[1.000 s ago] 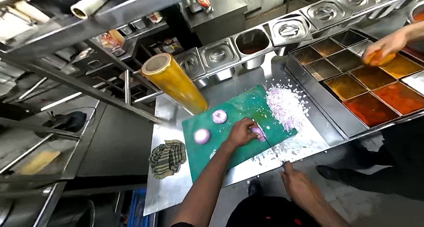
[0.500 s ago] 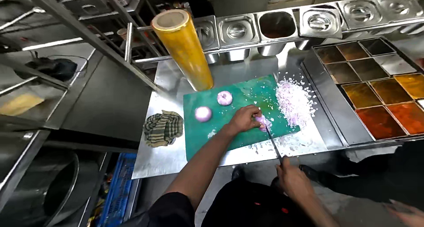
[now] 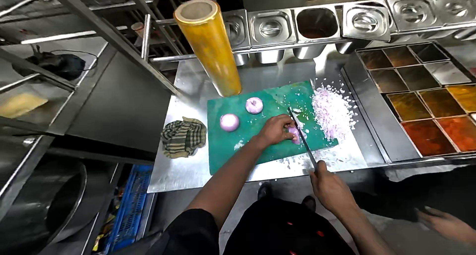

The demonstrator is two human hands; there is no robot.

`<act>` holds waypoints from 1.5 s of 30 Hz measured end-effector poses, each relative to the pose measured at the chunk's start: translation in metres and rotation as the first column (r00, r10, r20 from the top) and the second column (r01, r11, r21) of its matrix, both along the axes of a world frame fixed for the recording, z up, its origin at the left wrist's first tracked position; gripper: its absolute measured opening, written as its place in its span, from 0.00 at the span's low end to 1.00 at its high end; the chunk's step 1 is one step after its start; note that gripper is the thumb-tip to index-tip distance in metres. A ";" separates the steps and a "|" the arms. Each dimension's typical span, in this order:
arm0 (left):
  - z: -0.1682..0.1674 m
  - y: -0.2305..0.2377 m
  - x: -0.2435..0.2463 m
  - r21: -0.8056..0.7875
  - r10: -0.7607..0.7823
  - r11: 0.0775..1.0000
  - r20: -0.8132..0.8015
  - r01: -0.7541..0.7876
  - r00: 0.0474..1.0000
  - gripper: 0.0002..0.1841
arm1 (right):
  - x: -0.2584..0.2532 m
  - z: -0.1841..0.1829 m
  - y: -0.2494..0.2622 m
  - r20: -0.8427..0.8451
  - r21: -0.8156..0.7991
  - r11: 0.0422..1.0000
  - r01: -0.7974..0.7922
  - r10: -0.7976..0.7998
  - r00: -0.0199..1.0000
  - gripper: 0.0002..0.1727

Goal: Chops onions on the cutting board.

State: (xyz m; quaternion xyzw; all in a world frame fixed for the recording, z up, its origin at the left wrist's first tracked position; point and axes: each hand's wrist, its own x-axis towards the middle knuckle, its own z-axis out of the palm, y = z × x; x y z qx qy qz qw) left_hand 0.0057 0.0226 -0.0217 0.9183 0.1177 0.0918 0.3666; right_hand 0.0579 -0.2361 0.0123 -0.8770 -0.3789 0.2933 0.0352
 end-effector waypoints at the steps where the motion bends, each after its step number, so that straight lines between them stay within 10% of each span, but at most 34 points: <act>1: 0.000 0.000 0.000 -0.009 0.007 1.000 0.002 -0.007 1.000 0.22 | 0.001 0.002 0.004 0.006 -0.006 1.000 -0.009 0.009 1.000 0.19; 9: 0.001 0.000 0.000 -0.023 0.010 1.000 -0.005 -0.011 1.000 0.21 | -0.022 -0.042 -0.033 -0.033 0.005 0.998 0.070 -0.070 0.997 0.24; 45: -0.016 0.002 -0.003 -0.046 0.019 0.999 0.159 -0.012 0.987 0.21 | -0.008 -0.023 -0.008 -0.016 -0.014 1.000 -0.018 0.018 1.000 0.19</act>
